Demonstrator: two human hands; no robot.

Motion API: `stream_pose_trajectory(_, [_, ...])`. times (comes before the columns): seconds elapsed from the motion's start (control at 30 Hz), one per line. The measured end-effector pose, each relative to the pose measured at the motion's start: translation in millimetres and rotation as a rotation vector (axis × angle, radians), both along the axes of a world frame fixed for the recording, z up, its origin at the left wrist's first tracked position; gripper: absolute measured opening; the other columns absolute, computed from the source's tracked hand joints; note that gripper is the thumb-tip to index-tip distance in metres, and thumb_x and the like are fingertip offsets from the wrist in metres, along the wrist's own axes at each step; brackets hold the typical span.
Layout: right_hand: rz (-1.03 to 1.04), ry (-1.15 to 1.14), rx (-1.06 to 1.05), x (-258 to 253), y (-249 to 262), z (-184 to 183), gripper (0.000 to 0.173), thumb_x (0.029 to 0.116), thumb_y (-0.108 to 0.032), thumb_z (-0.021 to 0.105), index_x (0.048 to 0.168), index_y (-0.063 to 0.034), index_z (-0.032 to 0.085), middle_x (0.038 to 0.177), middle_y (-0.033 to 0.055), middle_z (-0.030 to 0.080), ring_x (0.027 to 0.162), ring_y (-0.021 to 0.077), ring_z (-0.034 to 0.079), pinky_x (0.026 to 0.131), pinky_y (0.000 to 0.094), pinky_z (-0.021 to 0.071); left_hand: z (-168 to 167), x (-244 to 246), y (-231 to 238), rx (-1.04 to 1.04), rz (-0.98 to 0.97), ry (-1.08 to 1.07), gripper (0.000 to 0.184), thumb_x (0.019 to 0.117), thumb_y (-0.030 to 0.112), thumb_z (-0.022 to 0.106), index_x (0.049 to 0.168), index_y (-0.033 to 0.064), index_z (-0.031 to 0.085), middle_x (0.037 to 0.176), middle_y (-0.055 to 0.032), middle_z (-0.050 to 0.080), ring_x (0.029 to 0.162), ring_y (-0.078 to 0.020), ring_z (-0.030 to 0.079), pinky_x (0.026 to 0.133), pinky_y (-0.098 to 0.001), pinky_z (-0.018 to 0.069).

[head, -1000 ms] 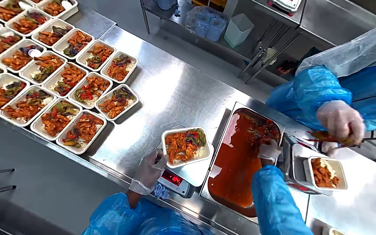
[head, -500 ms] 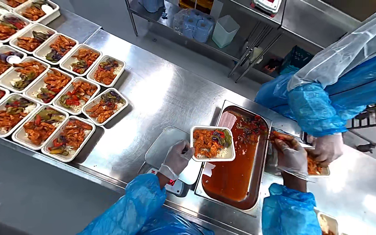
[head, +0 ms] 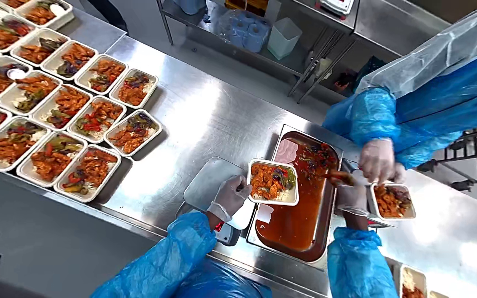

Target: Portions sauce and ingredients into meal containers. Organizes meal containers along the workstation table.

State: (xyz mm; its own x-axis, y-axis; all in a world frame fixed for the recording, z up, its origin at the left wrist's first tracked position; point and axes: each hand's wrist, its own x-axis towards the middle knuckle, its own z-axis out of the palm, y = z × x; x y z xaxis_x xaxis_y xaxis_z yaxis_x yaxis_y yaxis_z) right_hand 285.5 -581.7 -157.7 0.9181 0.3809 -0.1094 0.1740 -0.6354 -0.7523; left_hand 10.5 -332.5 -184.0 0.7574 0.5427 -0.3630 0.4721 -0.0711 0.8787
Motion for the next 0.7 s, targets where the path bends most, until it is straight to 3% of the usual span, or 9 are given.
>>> stream_pose_trajectory(0.13, [0.08,0.007,0.204,-21,13,57,0.025,0.0934,0.003,0.066,0.117,-0.0028,0.067,0.115,0.0085,0.071,0.101,0.0158,0.069,0.09,0.0368,0.059,-2,-1,-1,-0.018,0.004,-0.024,0.017,0.0992,0.024,0.069,0.096,0.0078,0.068,0.09,-0.006,0.067,0.08,-0.0169,0.066,0.076,-0.0398,0.0576])
stream_pose_trajectory(0.23, [0.273,0.003,0.244,-42,42,78,0.025,0.0903,0.008,0.068,0.114,-0.0027,0.069,0.113,0.0076,0.073,0.103,0.0172,0.07,0.091,0.0375,0.0606,-2,-10,2,-0.026,0.011,-0.055,0.016,0.0988,0.024,0.069,0.096,0.0083,0.068,0.089,-0.0055,0.067,0.078,-0.0157,0.065,0.073,-0.0375,0.0575])
stream_pose_trajectory(0.37, [0.616,-0.22,0.01,-102,93,57,0.03,0.0868,0.0,0.074,0.114,-0.0106,0.071,0.115,0.0064,0.072,0.099,0.0205,0.071,0.084,0.0468,0.062,-2,-41,13,-0.046,0.058,-0.062,0.015,0.0994,0.024,0.068,0.097,0.0086,0.067,0.086,-0.0054,0.067,0.076,-0.0154,0.065,0.071,-0.0376,0.0574])
stream_pose_trajectory(0.47, [0.833,-0.26,-0.019,-136,127,34,0.031,0.0864,0.002,0.071,0.114,-0.012,0.075,0.124,0.0091,0.069,0.104,0.0246,0.07,0.086,0.0503,0.0599,-1,-73,23,-0.082,0.106,-0.028,0.016,0.1007,0.023,0.067,0.1,0.0077,0.067,0.087,-0.0061,0.068,0.077,-0.0156,0.066,0.072,-0.0376,0.0583])
stream_pose_trajectory(0.7, [0.788,-0.072,0.053,-150,166,51,0.026,0.0905,0.004,0.066,0.108,-0.0127,0.074,0.122,0.0018,0.072,0.102,0.0152,0.072,0.084,0.0388,0.0627,-20,-136,54,-0.111,0.216,0.061,0.015,0.1006,0.02,0.067,0.101,0.0054,0.068,0.089,-0.0088,0.068,0.076,-0.0182,0.067,0.072,-0.0394,0.0587])
